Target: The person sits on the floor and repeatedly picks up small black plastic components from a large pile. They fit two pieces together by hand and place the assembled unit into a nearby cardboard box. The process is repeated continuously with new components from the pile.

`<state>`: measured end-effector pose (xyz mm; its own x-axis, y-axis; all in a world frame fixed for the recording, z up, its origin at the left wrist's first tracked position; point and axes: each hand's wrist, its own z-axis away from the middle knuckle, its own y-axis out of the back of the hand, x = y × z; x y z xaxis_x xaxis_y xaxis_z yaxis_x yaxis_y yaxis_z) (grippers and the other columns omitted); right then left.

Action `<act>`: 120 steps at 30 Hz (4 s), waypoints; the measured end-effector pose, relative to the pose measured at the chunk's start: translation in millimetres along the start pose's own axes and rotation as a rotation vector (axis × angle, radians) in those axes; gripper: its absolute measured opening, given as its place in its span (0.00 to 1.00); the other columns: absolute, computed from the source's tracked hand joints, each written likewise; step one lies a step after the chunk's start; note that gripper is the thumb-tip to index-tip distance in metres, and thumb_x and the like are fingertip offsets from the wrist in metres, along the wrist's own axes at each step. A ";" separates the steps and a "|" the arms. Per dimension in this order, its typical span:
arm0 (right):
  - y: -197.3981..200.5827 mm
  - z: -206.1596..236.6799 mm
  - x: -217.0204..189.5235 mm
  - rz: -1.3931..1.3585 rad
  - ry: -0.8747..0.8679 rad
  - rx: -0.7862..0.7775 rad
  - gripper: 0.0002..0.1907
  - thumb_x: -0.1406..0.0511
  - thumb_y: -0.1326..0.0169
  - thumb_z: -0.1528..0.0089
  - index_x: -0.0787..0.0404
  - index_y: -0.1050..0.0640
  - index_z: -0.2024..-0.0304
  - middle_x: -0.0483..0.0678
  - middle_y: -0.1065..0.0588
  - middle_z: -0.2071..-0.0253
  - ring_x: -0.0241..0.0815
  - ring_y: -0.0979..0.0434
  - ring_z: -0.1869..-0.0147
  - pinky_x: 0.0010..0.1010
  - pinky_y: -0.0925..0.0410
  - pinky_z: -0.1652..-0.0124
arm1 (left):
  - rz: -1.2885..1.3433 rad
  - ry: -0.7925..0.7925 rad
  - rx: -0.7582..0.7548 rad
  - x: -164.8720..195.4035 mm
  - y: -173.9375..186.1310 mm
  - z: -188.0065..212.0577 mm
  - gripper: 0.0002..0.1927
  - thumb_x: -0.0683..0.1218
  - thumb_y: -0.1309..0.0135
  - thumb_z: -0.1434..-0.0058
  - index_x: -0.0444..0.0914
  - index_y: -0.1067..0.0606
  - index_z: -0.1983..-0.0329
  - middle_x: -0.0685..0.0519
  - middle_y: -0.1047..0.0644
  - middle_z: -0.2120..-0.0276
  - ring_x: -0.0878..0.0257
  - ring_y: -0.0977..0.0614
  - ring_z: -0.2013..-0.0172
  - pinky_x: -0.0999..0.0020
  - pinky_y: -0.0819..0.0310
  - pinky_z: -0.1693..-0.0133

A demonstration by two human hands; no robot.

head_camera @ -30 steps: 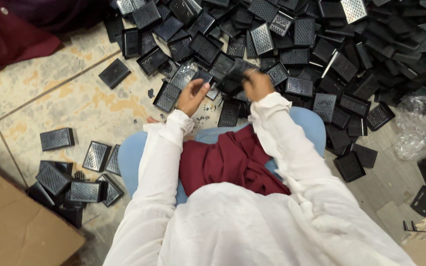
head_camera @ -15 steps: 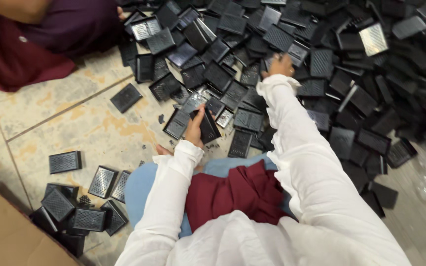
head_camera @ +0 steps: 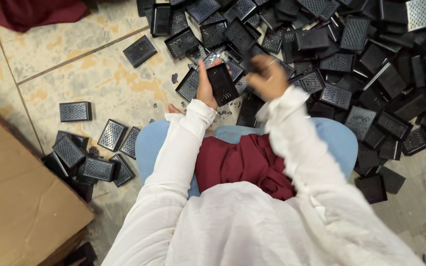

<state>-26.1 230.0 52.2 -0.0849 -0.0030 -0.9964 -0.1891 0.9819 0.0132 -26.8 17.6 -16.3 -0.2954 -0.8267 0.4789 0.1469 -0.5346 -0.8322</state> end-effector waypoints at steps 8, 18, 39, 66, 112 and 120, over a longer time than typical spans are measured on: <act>-76.4 58.3 -17.2 0.153 -0.129 0.026 0.32 0.70 0.34 0.43 0.70 0.28 0.36 0.54 0.22 0.46 0.39 0.20 0.45 0.28 0.26 0.47 | -0.192 -0.059 0.045 -7.9 -3.9 17.8 0.38 0.74 0.61 0.34 0.40 0.28 0.39 0.50 0.22 0.55 0.60 0.20 0.59 0.62 0.21 0.55; -71.1 60.4 -6.9 -0.097 -0.105 -0.078 0.35 0.71 0.35 0.41 0.74 0.32 0.34 0.57 0.25 0.40 0.41 0.23 0.39 0.30 0.29 0.40 | -0.222 -0.064 -0.014 -7.1 -10.3 30.8 0.40 0.75 0.62 0.35 0.41 0.29 0.37 0.49 0.23 0.55 0.60 0.20 0.60 0.63 0.20 0.57; -43.2 60.0 33.6 -0.626 -0.490 -0.029 0.19 0.68 0.44 0.34 0.68 0.27 0.41 0.53 0.21 0.49 0.46 0.17 0.48 0.39 0.23 0.46 | 0.016 -0.067 -0.261 24.9 -9.6 36.5 0.26 0.54 0.50 0.29 0.36 0.34 0.34 0.44 0.22 0.48 0.56 0.19 0.49 0.59 0.19 0.49; 5.6 26.8 34.2 1.062 -0.349 0.074 0.13 0.61 0.38 0.40 0.54 0.15 0.53 0.57 0.19 0.55 0.58 0.19 0.51 0.45 0.27 0.48 | -2.045 -0.488 1.101 199.1 194.1 335.6 0.41 0.54 0.31 0.38 0.22 0.34 0.35 0.27 0.29 0.42 0.35 0.30 0.41 0.44 0.36 0.40; 38.9 -29.7 22.3 0.984 -0.487 0.340 0.26 0.59 0.35 0.46 0.57 0.28 0.47 0.55 0.20 0.53 0.59 0.23 0.46 0.50 0.43 0.39 | -0.446 -0.036 0.237 1.1 -17.7 32.2 0.14 0.50 0.37 0.40 0.35 0.23 0.61 0.52 0.23 0.69 0.62 0.19 0.71 0.70 0.21 0.66; 30.8 -38.4 21.2 1.103 -0.503 0.310 0.31 0.50 0.33 0.45 0.59 0.29 0.49 0.54 0.20 0.56 0.57 0.20 0.50 0.53 0.47 0.38 | -0.481 0.013 0.238 -3.9 -18.6 32.8 0.13 0.50 0.37 0.40 0.37 0.24 0.62 0.53 0.22 0.69 0.62 0.18 0.70 0.70 0.23 0.67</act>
<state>-71.3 252.9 34.7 0.3443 0.8542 -0.3897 -0.0108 0.4186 0.9081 2.5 25.0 6.5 -0.3934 -0.4775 0.7857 0.2020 -0.8786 -0.4328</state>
